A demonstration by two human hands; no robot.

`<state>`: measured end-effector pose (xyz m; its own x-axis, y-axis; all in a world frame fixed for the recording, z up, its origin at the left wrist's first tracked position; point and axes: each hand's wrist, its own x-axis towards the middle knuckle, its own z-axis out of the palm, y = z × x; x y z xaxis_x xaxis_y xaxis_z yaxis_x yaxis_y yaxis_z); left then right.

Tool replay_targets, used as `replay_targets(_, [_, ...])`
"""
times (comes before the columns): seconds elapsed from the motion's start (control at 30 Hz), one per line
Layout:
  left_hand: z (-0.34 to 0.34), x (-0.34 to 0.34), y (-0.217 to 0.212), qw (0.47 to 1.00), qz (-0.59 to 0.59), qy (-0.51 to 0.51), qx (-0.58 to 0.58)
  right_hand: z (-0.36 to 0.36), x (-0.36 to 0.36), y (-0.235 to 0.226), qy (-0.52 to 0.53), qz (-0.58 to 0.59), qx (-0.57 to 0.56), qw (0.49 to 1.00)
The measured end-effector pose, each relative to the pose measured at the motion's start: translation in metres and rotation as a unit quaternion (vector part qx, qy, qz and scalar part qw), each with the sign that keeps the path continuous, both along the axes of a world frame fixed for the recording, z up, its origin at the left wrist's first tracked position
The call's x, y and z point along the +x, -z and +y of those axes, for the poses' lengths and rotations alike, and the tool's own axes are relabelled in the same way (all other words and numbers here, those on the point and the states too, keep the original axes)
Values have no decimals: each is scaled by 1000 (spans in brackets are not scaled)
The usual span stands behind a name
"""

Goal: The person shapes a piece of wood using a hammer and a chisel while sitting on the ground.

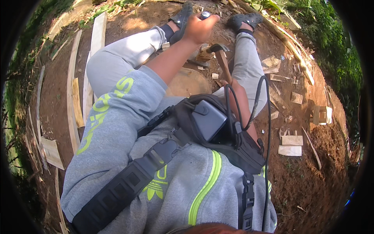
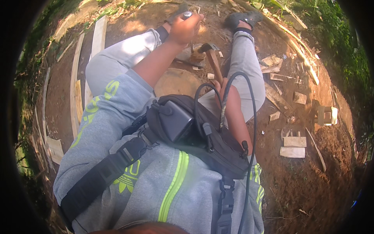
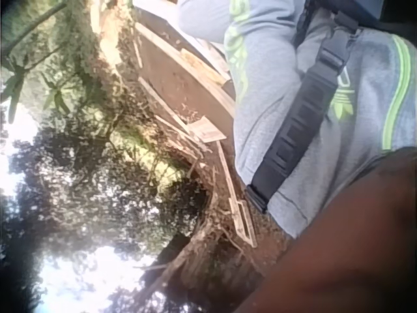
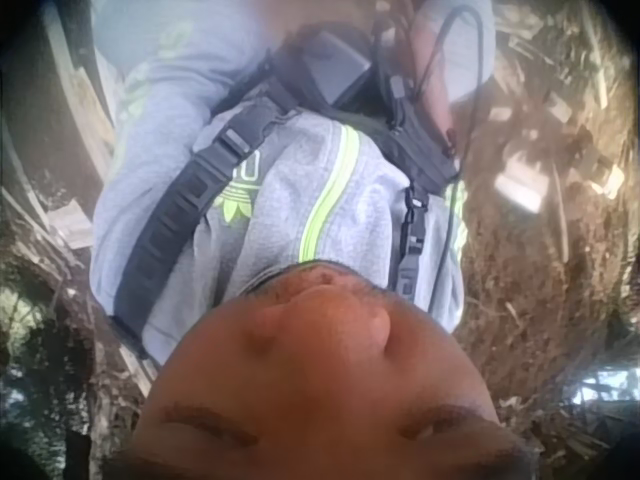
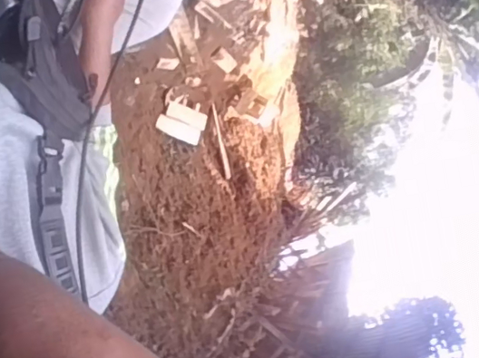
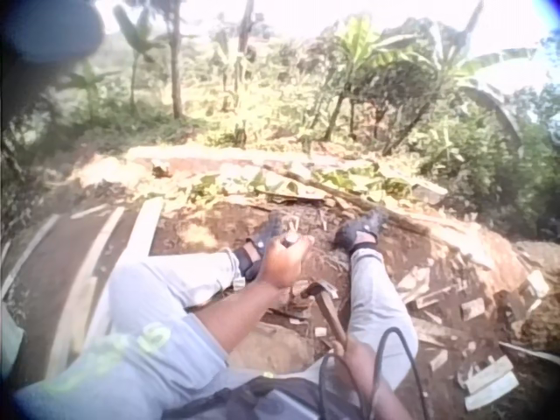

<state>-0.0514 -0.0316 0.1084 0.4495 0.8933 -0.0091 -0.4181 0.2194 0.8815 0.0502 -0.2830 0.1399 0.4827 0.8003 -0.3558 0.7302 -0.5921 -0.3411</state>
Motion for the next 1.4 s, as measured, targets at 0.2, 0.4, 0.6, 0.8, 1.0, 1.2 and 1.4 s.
replay_targets(0.2, [33,-22,22,988,-132,4,-80,0,-4,0,15,6,-17,1000])
replay_targets(0.4, [27,-16,18,989,-110,13,-101,4,-13,-6,29,3,-32,999])
replay_targets(0.6, [-51,-1,-16,953,98,27,286,0,5,4,26,17,-34,999])
replay_targets(0.8, [-91,-7,-10,853,50,133,502,-16,21,17,55,81,33,995])
replay_targets(1.0, [-105,-27,-1,831,18,211,515,-21,15,5,75,83,43,993])
replay_targets(1.2, [-56,-59,-17,982,87,36,166,-12,1,1,33,64,-5,997])
replay_targets(1.4, [-10,-51,-13,995,-61,-12,-73,-15,1,-2,70,81,11,994])
